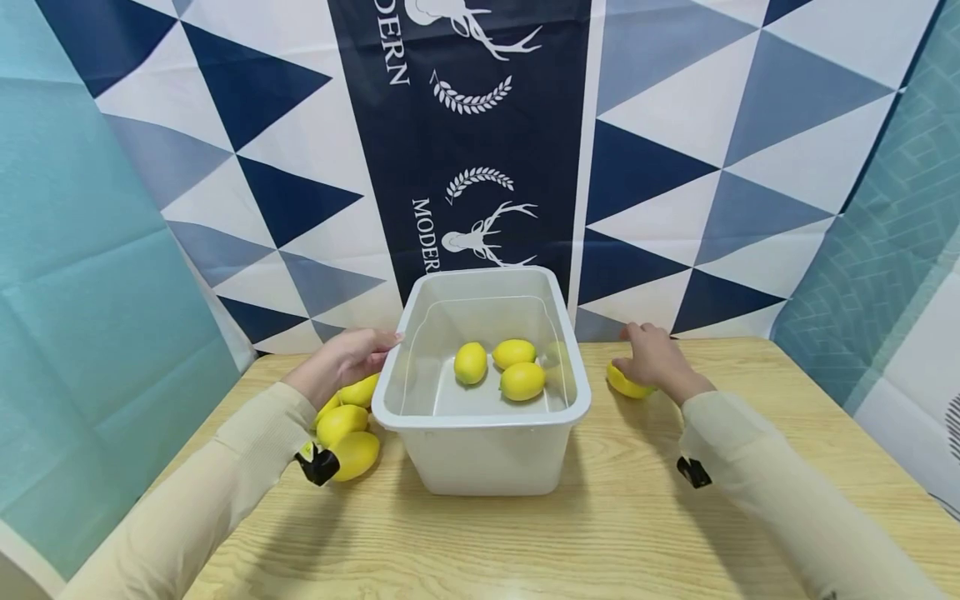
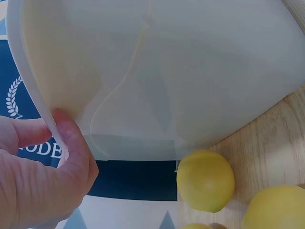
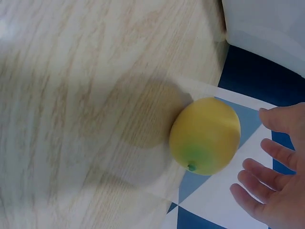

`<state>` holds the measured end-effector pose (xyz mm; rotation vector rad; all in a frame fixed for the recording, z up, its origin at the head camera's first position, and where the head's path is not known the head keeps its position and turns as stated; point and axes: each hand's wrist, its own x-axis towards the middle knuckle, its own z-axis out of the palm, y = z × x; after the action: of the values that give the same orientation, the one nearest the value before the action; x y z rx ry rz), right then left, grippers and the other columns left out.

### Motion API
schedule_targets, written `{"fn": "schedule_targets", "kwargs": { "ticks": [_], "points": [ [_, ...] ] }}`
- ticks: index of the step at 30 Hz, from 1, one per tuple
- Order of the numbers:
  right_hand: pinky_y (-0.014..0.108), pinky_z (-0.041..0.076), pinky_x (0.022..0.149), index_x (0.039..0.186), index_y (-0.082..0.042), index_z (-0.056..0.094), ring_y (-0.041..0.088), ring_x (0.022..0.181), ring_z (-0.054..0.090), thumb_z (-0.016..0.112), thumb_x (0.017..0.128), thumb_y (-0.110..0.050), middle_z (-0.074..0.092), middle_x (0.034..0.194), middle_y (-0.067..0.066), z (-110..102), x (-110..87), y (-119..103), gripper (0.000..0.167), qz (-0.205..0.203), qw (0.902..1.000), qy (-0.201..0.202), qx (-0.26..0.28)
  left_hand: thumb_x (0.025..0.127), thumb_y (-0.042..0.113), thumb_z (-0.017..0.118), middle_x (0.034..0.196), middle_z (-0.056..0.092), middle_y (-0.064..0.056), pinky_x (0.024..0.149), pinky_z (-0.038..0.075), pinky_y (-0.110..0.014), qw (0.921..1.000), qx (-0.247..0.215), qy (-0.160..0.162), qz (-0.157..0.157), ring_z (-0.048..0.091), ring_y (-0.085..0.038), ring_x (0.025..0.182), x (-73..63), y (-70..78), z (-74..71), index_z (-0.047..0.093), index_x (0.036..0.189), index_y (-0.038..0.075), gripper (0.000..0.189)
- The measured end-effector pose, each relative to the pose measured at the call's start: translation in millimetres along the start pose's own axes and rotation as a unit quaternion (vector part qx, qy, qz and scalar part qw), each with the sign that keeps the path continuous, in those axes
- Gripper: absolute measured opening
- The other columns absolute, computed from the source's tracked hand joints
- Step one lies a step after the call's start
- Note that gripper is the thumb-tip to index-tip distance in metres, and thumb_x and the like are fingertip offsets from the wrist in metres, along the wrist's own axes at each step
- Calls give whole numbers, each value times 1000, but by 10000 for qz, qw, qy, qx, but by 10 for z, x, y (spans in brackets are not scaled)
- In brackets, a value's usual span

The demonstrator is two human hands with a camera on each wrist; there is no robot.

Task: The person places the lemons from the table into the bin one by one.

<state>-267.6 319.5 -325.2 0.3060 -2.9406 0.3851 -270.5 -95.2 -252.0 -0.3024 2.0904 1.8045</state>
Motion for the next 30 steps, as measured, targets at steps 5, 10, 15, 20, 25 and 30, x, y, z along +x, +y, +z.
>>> {"fn": "schedule_targets", "kwargs": {
  "ticks": [5, 10, 15, 20, 25, 30],
  "points": [
    [57, 50, 83, 109, 10, 56, 44, 93, 57, 71, 81, -21, 60, 105, 33, 50, -15, 10, 44, -39, 9998, -157, -138, 93, 16, 61, 129, 52, -9, 105, 48, -27, 10000, -41, 19, 0, 53, -20, 104, 2, -15, 6, 53, 129, 3, 39],
    [61, 46, 89, 106, 10, 59, 49, 98, 56, 71, 81, -23, 62, 103, 32, 98, -2, 24, 43, -86, 9988, -315, -366, 93, 15, 61, 125, 53, -9, 105, 48, -28, 10000, -54, 69, -11, 53, -19, 99, 8, -20, 9, 53, 129, 1, 39],
    [62, 46, 88, 108, 10, 60, 48, 97, 54, 71, 82, -24, 60, 103, 32, 134, 14, 34, 44, 32, 9981, -420, -451, 94, 13, 60, 123, 53, -10, 106, 48, -29, 10000, -44, 53, -8, 52, -18, 96, 20, -4, 7, 54, 128, -1, 38],
    [60, 47, 86, 109, 9, 59, 43, 92, 53, 72, 80, -23, 59, 102, 30, 167, 26, 40, 45, 102, 9981, -399, -467, 94, 14, 60, 126, 52, -10, 105, 48, -28, 10000, -6, 45, -15, 52, -19, 99, 8, 4, 3, 54, 128, 0, 38],
    [54, 49, 81, 108, 9, 58, 37, 84, 53, 73, 78, -22, 59, 99, 29, 198, 28, 47, 46, 37, 9987, -332, -380, 93, 15, 61, 126, 52, -9, 105, 48, -27, 10000, 29, 46, -8, 52, -20, 101, 7, -2, 1, 54, 128, 2, 38],
    [51, 50, 76, 107, 10, 55, 34, 78, 54, 76, 72, -19, 58, 95, 29, 246, 1, 78, 50, -167, 9991, -245, -289, 94, 14, 60, 125, 52, -10, 106, 47, -28, 10000, -8, 27, -2, 52, -19, 98, 3, 1, 9, 54, 129, 0, 38]
  ]
}}
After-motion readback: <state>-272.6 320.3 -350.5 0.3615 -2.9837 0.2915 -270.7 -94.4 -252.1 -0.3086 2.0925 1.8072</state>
